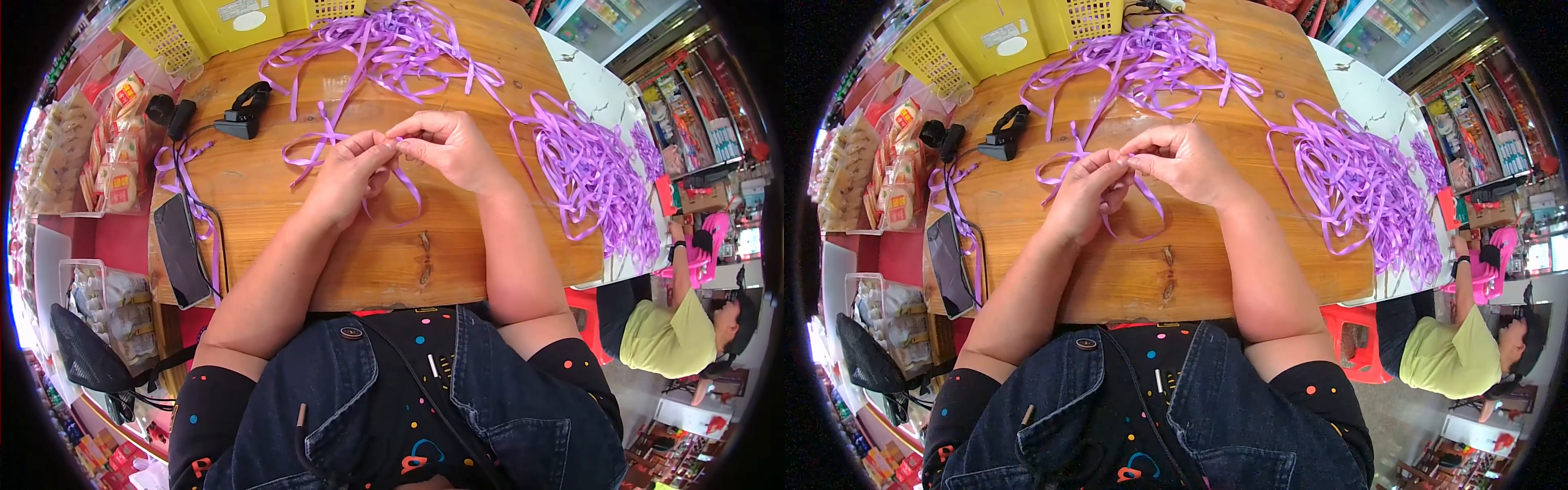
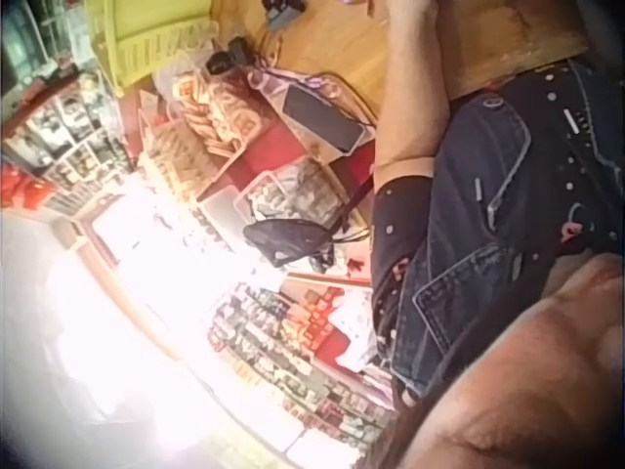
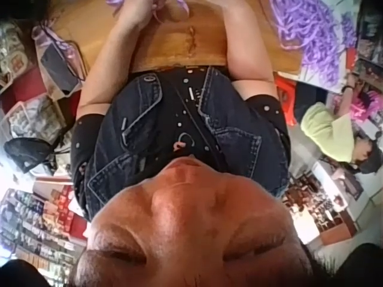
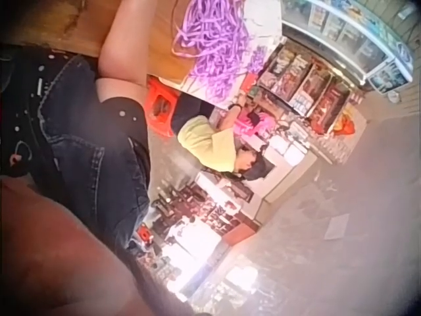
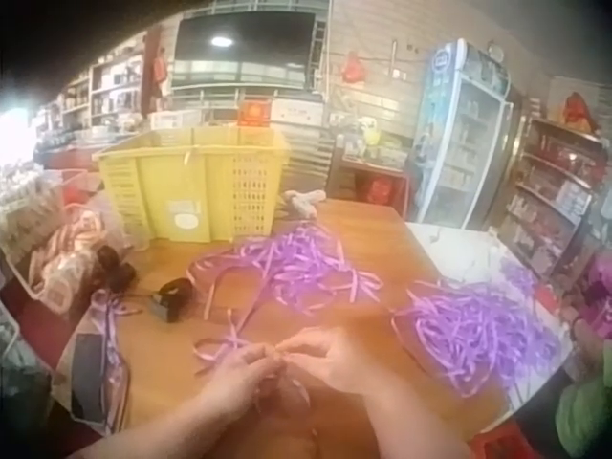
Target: The person ties knots in purple ribbons by hand, using a needle to thread the ribbon ends through loops. They pick up individual ribbons from a pile, form loops, pull the ends through, and set the knotted ribbons aside.
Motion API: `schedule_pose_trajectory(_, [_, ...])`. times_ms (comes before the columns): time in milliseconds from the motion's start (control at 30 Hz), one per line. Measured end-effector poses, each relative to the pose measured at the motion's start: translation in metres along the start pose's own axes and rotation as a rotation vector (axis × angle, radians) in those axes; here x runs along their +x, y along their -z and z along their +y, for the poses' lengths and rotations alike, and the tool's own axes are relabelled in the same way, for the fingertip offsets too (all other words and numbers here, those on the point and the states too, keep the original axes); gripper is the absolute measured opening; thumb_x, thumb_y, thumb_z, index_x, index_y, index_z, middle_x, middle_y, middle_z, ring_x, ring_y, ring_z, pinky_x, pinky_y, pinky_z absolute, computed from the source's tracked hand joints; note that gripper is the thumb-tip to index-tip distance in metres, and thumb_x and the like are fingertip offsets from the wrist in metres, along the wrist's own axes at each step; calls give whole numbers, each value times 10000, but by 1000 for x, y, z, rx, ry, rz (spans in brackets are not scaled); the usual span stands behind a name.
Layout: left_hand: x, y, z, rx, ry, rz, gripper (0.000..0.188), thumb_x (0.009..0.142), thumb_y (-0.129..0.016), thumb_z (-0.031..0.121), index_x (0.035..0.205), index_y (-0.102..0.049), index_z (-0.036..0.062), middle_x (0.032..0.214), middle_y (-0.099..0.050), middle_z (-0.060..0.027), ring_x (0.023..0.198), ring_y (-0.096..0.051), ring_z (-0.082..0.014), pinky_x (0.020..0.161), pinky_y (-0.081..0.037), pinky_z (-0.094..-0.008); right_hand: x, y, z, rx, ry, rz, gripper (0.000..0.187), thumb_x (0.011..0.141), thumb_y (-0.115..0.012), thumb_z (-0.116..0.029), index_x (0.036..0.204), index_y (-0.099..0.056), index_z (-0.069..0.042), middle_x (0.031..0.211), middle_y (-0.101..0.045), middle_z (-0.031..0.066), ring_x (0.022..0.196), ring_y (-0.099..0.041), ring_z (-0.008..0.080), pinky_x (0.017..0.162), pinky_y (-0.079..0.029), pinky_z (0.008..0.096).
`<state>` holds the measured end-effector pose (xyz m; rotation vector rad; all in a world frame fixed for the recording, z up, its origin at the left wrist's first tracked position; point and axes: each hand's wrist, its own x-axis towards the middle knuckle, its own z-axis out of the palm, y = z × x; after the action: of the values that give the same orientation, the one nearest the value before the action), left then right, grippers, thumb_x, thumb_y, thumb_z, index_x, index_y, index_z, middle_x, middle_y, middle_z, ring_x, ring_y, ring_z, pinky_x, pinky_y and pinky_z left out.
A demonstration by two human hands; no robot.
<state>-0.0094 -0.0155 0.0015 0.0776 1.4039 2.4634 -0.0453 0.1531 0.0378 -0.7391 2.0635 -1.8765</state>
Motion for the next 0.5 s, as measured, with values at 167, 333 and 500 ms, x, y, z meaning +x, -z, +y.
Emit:
schedule_pose_trajectory(167, [0, 1, 2, -47, 20, -33, 110, 876, -567, 172, 851, -578, 66, 710, -550, 11, 491, -365, -26, 424, -237, -170, 0, 1, 4, -17, -36, 21, 67, 809, -632, -49, 857, -669, -19, 723, -623, -14, 651, -530, 41, 571, -424, 192])
schedule_pose_trajectory(333, [-2, -3, 5, -33, 64, -1, 113, 878, -573, 171, 848, -586, 63, 686, -536, 19, 500, -359, -23, 424, -232, -174, 1, -1, 9, -132, 70, 85, 52, 829, -606, -60, 797, -610, -19, 693, -567, -25, 615, -479, 31, 545, -389, 187])
schedule_pose_trajectory(500, [5, -2, -10, 406, -295, 187, 103, 857, -619, 124, 844, -624, 22, 702, -560, 37, 608, -464, -20, 530, -376, -179, 1, -6, 5, -315, 69, 132, 85, 833, -585, -67, 760, -566, -28, 663, -497, -48, 603, -409, 27, 526, -337, 199])
